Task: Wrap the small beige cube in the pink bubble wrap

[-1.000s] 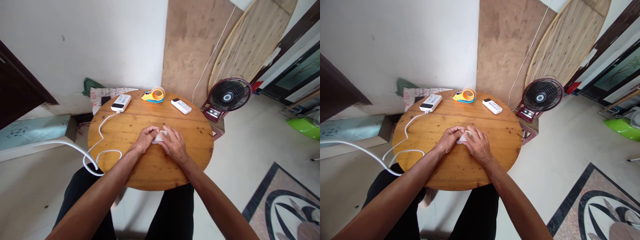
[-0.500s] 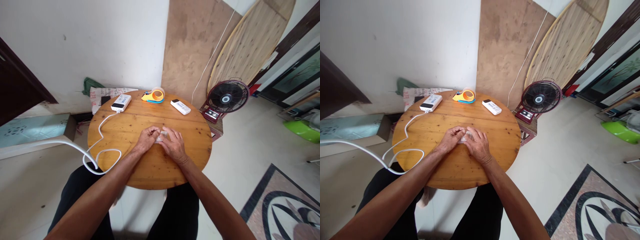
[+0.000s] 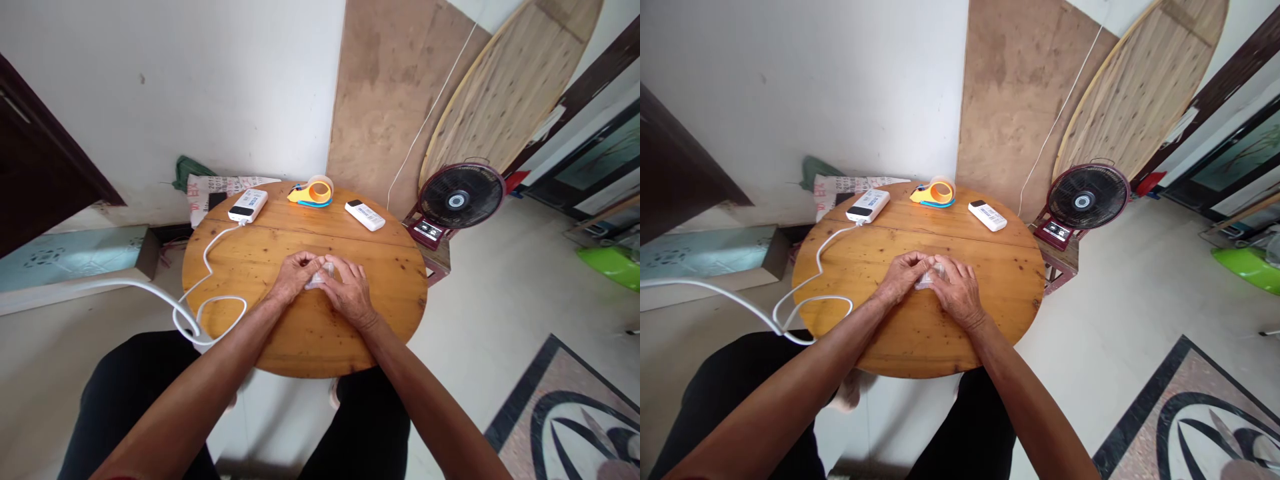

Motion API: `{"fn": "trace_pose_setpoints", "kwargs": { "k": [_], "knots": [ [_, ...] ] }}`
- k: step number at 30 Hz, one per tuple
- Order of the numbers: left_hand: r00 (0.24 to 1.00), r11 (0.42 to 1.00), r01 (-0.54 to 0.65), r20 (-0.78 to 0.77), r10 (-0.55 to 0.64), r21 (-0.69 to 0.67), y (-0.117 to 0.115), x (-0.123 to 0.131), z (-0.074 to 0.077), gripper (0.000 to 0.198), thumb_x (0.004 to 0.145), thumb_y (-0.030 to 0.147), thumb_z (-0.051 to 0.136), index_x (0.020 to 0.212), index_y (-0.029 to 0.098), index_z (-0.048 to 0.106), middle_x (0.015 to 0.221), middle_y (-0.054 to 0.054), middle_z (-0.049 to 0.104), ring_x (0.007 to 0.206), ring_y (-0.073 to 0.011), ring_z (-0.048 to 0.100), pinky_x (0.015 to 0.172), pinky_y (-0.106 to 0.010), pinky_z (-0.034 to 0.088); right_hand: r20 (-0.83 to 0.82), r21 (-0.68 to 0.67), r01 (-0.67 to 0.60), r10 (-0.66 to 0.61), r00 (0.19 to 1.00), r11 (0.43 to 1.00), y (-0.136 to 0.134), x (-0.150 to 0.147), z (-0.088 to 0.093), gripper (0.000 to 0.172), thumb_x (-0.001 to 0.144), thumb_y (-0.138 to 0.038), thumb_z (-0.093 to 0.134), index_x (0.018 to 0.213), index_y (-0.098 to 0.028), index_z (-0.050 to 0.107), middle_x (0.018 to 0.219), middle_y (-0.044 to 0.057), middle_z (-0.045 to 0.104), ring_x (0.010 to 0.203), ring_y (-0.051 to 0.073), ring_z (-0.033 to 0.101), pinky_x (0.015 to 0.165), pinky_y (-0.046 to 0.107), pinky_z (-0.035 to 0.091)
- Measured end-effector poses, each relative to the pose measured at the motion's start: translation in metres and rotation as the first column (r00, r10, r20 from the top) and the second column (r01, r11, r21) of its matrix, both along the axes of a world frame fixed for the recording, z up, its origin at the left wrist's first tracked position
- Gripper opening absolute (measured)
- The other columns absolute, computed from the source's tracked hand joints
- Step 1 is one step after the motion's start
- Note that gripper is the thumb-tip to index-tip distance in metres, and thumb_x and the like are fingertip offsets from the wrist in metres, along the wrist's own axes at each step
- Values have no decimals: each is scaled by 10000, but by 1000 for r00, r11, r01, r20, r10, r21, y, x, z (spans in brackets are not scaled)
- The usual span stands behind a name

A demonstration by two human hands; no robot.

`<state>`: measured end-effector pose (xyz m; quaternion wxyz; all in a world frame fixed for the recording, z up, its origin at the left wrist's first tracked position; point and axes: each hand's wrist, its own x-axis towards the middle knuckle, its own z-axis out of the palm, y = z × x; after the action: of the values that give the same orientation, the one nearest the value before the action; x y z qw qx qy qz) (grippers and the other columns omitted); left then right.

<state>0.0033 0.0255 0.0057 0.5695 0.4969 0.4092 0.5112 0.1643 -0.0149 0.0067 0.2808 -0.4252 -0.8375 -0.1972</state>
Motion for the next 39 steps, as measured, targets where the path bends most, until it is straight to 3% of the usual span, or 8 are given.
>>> {"fn": "trace_pose_setpoints", "kwargs": {
  "k": [6, 15, 23, 39],
  "knots": [
    [997, 998, -2, 73, 7, -59, 1, 0, -1, 396, 550, 445, 821, 699, 136, 623, 579, 34, 592, 501, -79, 490, 492, -212, 392, 2, 3, -18, 18, 1000, 1000, -1, -2, 3, 210, 912, -322, 562, 1087, -272, 666, 1396, 97, 516, 1228, 249, 465, 926, 390, 365],
    [998, 998, 28, 64, -24, -62, 2, -1, -3, 443, 536, 482, 824, 725, 136, 620, 576, 38, 585, 481, -72, 468, 461, -205, 363, -27, -22, 5, -6, 1000, 1000, -1, -2, -1, 220, 915, -368, 546, 1045, -230, 659, 1403, 108, 508, 1205, 254, 481, 927, 398, 378],
    [1000, 1000, 24, -8, -24, 19, 3, 0, -6, 354, 635, 453, 763, 733, 138, 634, 612, 37, 574, 536, -72, 462, 518, -204, 358, -43, -25, -2, 1, 999, 1000, 0, -1, -1, 218, 918, -366, 527, 1015, -212, 648, 1406, 111, 500, 1146, 253, 505, 909, 402, 385],
    [1000, 1000, 27, -13, -27, 11, 3, 1, -5, 325, 637, 439, 743, 710, 146, 620, 597, 40, 560, 524, -75, 444, 511, -209, 346, -58, -65, 3, -6, 998, 998, 1, 1, -2, 249, 911, -383, 528, 1046, -216, 655, 1401, 105, 501, 1092, 254, 532, 894, 400, 393]
  ]
}}
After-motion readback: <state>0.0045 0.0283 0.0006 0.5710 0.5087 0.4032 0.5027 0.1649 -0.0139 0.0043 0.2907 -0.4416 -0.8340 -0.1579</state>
